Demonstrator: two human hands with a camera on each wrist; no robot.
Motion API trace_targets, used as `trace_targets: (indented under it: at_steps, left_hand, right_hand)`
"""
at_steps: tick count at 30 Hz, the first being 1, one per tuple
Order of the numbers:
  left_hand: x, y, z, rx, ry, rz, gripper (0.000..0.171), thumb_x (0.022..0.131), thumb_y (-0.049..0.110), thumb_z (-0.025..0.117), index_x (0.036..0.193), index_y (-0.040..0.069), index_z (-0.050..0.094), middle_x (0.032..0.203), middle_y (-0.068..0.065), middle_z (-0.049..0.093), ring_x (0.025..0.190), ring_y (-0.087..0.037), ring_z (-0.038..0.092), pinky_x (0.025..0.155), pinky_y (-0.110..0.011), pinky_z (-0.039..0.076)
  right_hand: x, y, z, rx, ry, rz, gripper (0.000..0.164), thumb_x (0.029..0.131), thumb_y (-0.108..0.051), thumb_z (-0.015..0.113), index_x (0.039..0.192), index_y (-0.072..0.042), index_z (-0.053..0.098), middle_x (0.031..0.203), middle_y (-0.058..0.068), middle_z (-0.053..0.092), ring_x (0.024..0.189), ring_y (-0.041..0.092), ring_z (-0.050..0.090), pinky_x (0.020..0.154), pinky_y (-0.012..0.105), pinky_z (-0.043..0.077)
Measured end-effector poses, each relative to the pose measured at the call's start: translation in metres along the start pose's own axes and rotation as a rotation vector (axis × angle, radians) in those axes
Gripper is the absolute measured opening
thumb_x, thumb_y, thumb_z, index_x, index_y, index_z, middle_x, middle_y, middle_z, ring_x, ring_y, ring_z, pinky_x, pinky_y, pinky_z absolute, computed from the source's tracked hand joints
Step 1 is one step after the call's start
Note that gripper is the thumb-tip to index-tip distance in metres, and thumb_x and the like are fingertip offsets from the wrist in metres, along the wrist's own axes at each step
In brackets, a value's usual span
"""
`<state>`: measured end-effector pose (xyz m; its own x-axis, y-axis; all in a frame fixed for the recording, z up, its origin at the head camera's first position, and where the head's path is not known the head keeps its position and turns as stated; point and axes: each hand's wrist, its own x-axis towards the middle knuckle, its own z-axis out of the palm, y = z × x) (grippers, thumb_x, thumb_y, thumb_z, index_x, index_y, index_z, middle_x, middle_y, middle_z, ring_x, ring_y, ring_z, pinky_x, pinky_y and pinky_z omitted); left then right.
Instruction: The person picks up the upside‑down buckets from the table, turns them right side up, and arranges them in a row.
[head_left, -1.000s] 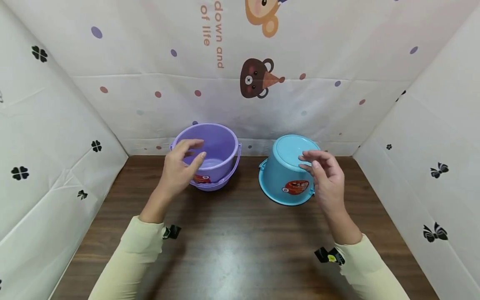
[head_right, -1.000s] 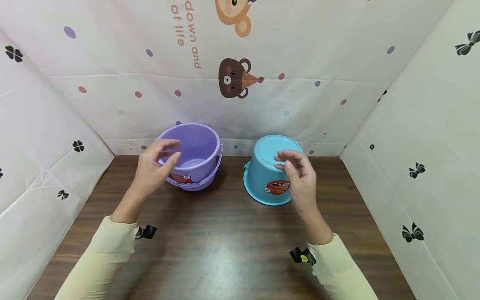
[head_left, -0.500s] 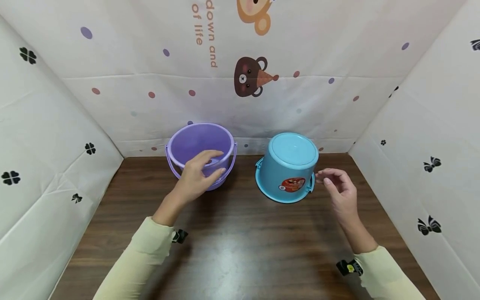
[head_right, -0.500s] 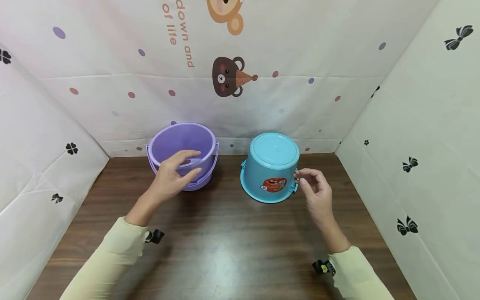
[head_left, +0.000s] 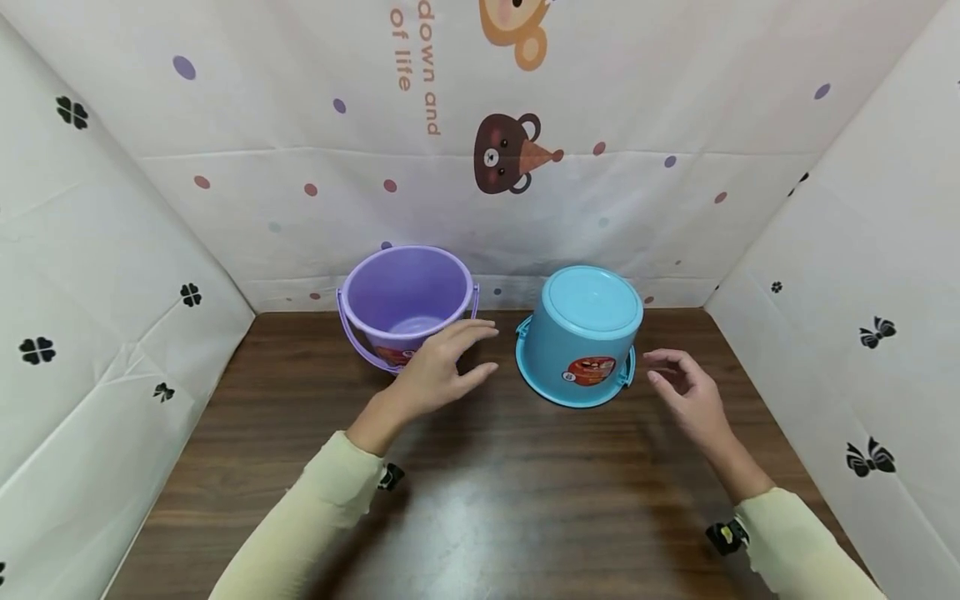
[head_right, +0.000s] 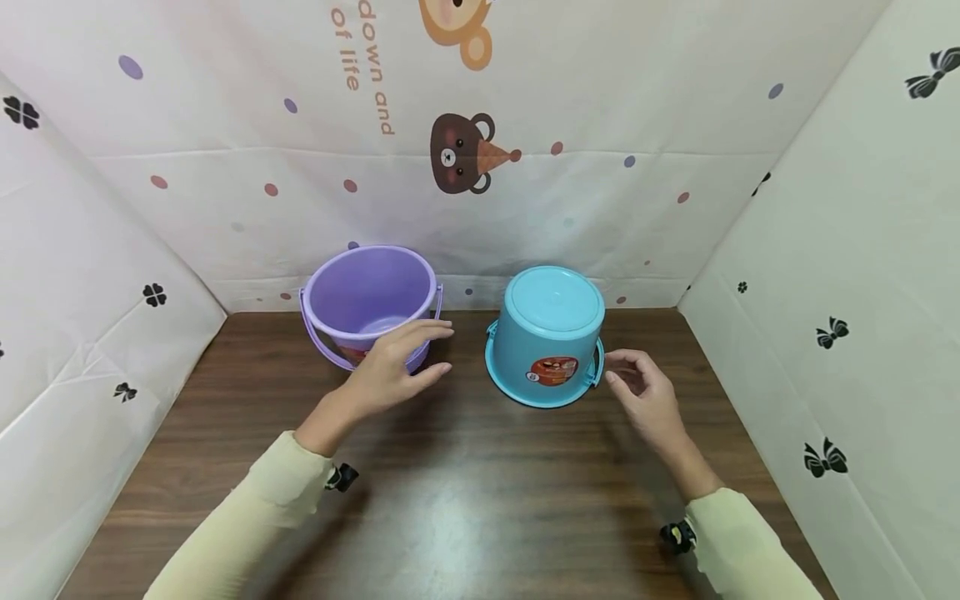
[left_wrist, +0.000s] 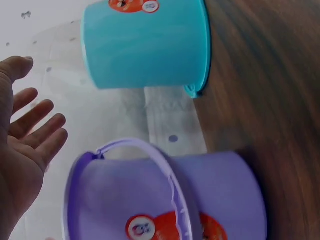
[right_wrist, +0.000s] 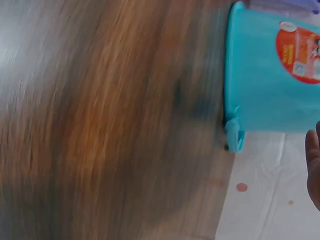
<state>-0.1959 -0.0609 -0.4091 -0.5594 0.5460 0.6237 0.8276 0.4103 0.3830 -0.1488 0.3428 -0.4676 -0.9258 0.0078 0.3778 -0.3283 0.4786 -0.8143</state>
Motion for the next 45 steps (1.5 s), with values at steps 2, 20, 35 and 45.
trace_targets:
  at_steps: [2,20,35,45]
  left_hand:
    - [0.002,0.000,0.006,0.001,-0.014,0.000,0.046,0.090,0.020,0.081,0.131,0.005,0.066,0.136,-0.012,0.065,0.130,-0.026,0.060,0.112,-0.039,0.048]
    - [0.010,-0.029,0.060,0.056,-0.271,-0.149,0.052,0.090,0.026,0.082,0.134,0.005,0.064,0.137,-0.012,0.065,0.132,-0.027,0.059,0.112,-0.040,0.049]
    - [0.021,-0.058,0.097,0.062,-0.393,-0.284,0.052,0.088,0.022,0.084,0.132,0.001,0.065,0.136,-0.012,0.062,0.129,-0.027,0.059,0.110,-0.040,0.049]
    - [0.018,-0.071,0.118,0.118,-0.443,-0.321,0.045,0.088,0.025,0.084,0.127,0.009,0.067,0.136,-0.007,0.065,0.132,-0.022,0.058,0.112,-0.036,0.047]
  right_hand:
    - [0.002,0.005,-0.002,-0.054,-0.025,0.019,0.031,0.103,-0.009,0.063,0.133,-0.003,0.060,0.131,0.015,0.062,0.116,0.003,0.060,0.092,0.009,0.048]
    - [0.022,0.046,0.001,-0.379,-0.274,0.003,0.040,0.093,-0.016,0.078,0.130,-0.007,0.065,0.137,0.013,0.061,0.130,0.038,0.057,0.101,0.065,0.050]
    - [0.032,0.066,0.000,-0.532,-0.388,-0.061,0.042,0.089,-0.027,0.083,0.123,-0.005,0.070,0.133,0.020,0.063,0.129,0.043,0.053,0.105,0.069,0.044]
    - [0.035,0.073,0.003,-0.610,-0.455,-0.138,0.030,0.088,-0.021,0.083,0.113,-0.005,0.075,0.128,0.017,0.066,0.127,0.040,0.055,0.106,0.063,0.047]
